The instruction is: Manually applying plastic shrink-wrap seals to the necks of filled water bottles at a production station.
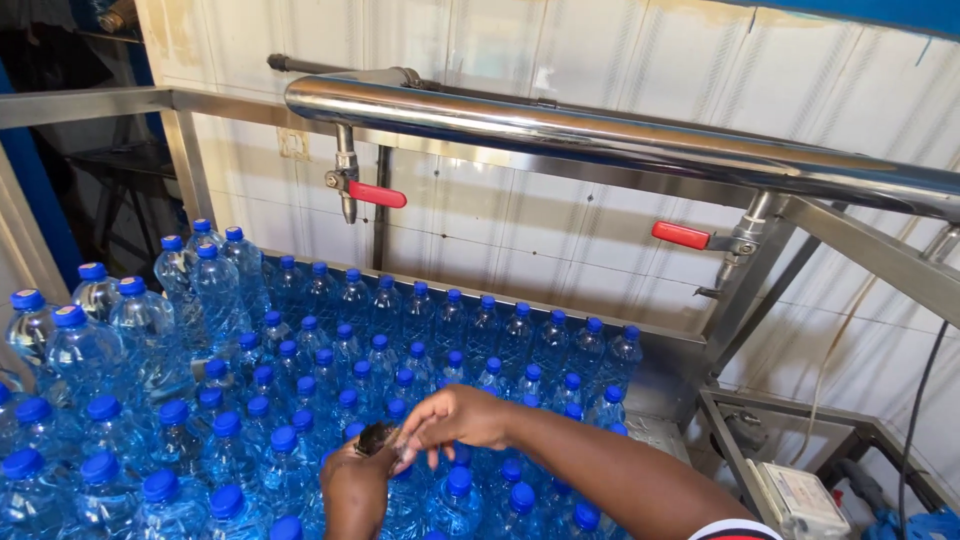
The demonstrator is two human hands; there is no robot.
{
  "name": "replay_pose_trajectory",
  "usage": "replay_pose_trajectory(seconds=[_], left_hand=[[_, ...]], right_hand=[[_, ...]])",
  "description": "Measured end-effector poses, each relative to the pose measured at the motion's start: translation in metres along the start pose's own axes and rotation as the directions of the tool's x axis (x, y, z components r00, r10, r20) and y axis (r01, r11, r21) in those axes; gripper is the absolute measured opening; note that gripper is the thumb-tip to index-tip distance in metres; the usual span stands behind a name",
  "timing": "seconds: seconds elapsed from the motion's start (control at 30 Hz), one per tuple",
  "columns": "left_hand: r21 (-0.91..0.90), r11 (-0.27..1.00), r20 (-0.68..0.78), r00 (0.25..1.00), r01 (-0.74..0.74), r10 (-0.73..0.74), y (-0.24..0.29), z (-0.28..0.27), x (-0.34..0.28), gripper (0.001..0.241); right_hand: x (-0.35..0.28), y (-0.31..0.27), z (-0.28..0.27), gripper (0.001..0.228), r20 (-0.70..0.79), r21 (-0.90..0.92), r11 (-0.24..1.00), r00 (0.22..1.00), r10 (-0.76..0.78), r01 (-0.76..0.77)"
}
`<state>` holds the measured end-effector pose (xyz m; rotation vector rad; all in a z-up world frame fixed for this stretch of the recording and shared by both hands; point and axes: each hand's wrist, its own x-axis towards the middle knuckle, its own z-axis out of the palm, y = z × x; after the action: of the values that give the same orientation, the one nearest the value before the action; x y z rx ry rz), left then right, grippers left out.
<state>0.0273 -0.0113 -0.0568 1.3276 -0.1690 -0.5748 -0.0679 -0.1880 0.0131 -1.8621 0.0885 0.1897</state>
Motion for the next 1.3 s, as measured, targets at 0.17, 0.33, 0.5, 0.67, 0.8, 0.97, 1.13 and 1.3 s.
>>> replay_pose_trajectory(seconds=[0.17,0.33,0.5,0.67,0.8,0.97,1.13,1.3], left_hand=[[0.114,0.987,0.016,0.994,0.11,-0.113,0.021,0.005,-0.012,0.026],[-0.045,0.984,0.072,0.983,0.17,-0.167,0.017,0.004,-0.005,0.02],[-0.15,0.946,0.06,0.957,0.289,-0.283,0.018,0.001,0.003,0.029],[-0.192,0.934,0.052,0.953,0.303,-0.299,0.024,0.0,-0.001,0.031],[-0.247,0.922,0.097,0.954,0.299,-0.283,0.015,-0.005,0.005,0.036],[-0.254,0.925,0.091,0.959,0.283,-0.269,0.021,-0.006,-0.003,0.034],[-0.265,0.928,0.099,0.965,0.261,-0.243,0.016,-0.006,0.001,0.034],[-0.264,0.932,0.111,0.968,0.248,-0.226,0.012,-0.007,0.003,0.032]], right_hand=[[0.001,0.006,-0.057,0.031,-0.266,-0.135,0.971,0.951,0.157,-0.198],[0.029,0.14,-0.166,0.026,-0.782,-0.348,0.83,0.623,-0.001,-0.436],[0.052,0.203,-0.203,0.024,-0.856,-0.275,0.829,0.517,0.02,-0.488],[0.067,0.203,-0.201,0.022,-0.808,-0.345,0.852,0.587,-0.056,-0.394],[0.076,0.211,-0.202,0.021,-0.824,-0.397,0.834,0.549,-0.139,-0.384],[0.06,0.21,-0.218,0.026,-0.784,-0.397,0.821,0.617,-0.07,-0.411],[0.056,0.203,-0.223,0.014,-0.786,-0.252,0.861,0.612,0.084,-0.442],[0.059,0.193,-0.186,0.016,-0.709,-0.613,0.718,0.63,-0.316,-0.33]])
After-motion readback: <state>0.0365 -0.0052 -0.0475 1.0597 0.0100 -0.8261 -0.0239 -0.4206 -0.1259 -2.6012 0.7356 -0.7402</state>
